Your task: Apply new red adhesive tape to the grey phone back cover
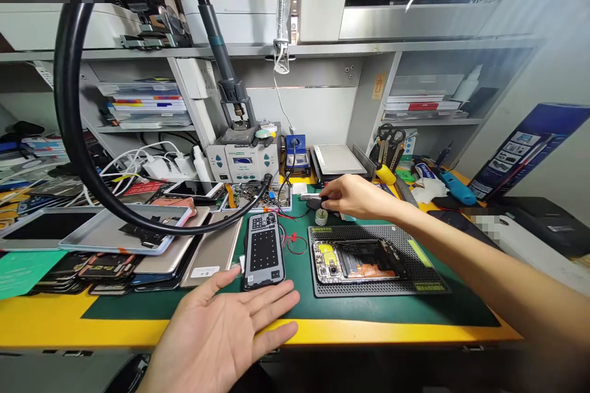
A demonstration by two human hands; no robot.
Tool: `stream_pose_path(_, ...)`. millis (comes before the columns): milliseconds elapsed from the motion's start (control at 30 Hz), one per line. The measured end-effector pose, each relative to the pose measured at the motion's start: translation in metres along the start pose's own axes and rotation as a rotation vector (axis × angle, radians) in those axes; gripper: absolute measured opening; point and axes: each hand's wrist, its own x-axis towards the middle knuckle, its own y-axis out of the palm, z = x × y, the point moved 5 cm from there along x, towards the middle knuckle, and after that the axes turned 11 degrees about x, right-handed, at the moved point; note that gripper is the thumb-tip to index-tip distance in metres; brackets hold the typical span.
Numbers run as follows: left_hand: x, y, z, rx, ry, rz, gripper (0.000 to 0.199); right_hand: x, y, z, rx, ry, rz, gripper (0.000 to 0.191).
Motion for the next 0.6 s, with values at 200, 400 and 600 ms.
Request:
stream_pose_path(200,-0.005,0.002,0.016,0.446,0.189,0.055,0.054,-0.003,-0.007,0.002,0.099,0.047,-0.086,0.021)
stream_pose_path(400,-0.014,0.015,0.016,1.162,0.875,-0.409,0.023,-0.008,-0.01,-0.005,0.312,0.117,-0.161,0.024)
stream_pose_path(600,0.001,0.041,0.028,1.525,1.523,-0.482,0.023,-0.038,-0.005,-0.016,0.565,0.122,-0.259,0.038)
